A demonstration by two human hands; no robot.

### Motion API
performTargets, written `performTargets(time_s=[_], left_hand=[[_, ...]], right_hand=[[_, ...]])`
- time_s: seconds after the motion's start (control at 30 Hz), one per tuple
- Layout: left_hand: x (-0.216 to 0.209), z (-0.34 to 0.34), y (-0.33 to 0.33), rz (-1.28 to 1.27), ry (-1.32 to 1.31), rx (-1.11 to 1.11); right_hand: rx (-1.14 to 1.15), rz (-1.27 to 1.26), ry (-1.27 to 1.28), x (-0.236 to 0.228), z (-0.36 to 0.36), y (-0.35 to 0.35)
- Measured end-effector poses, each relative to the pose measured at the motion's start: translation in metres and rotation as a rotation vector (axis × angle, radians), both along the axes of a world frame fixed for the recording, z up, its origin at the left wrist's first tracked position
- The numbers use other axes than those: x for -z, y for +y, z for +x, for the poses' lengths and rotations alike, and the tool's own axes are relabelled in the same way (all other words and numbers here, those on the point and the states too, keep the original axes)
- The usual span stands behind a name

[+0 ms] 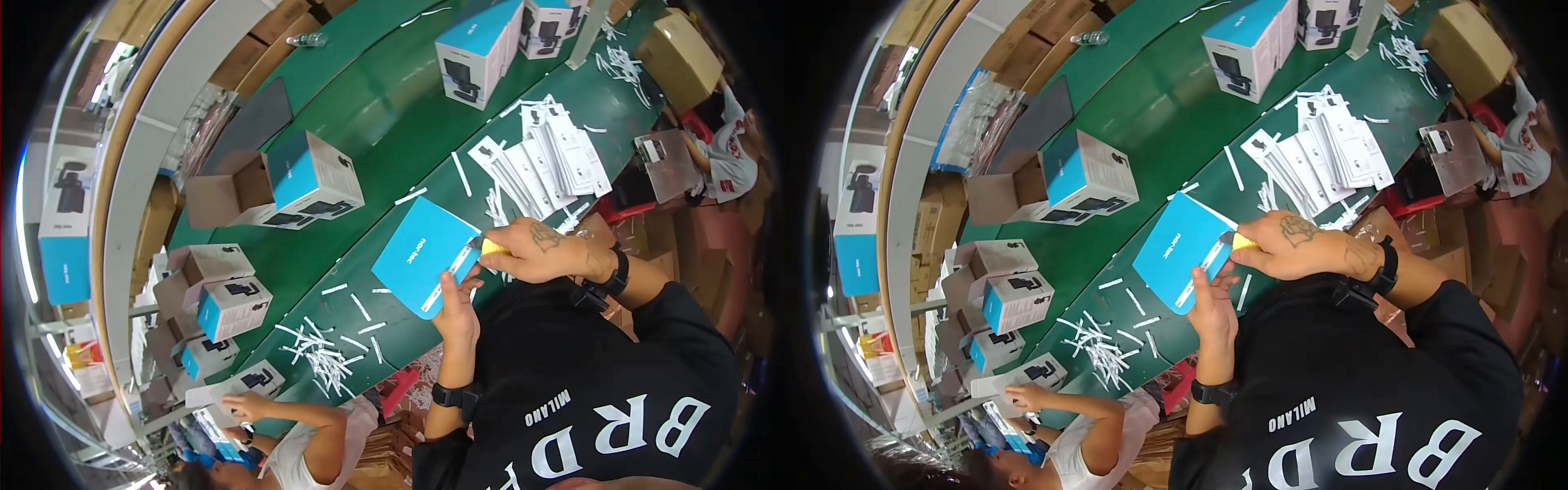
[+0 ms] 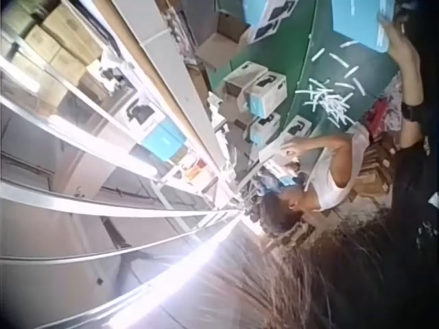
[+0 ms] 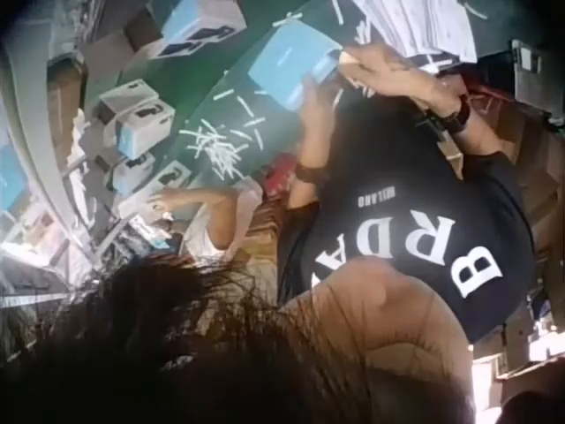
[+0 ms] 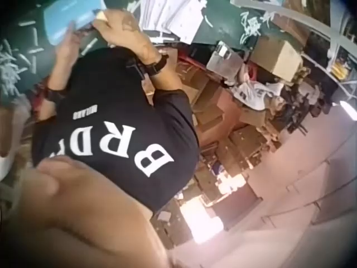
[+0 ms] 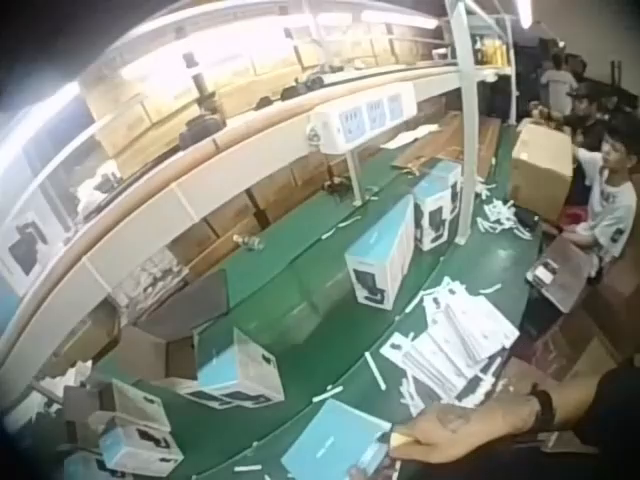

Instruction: The person opens a box, removes a manual, and uses a utility knife to cut the plastic wrap from a smaller blue box before placing the manual back inside and closing the box.

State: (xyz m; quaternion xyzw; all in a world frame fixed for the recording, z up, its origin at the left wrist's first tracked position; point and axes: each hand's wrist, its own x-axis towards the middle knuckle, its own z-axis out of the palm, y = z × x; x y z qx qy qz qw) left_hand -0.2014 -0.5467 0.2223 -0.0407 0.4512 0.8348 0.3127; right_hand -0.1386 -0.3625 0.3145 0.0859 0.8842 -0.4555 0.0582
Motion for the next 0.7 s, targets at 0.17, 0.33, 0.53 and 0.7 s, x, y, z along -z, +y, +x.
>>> performTargets(time_s=[0.17, 0.33, 0.53, 0.7], left_hand=[[0.002, 0.000, 0.001, -0.013, 0.041, 0.041], [0.002, 0.006, 0.000, -0.038, 0.102, 0.111], [0.013, 0.011, 0.005, -0.004, 0.185, -0.054], [0.015, 0.006, 0.005, -0.041, 0.266, -0.094]], right_hand=[[-0.006, -0.014, -0.070, 0.011, 0.008, 0.005], [0.076, -0.229, -0.235, 0.025, 0.010, -0.005], [0.267, -0.791, -0.139, 0.060, 0.004, -0.043], [0.291, -0.117, 0.119, 0.058, -0.002, -0.057]])
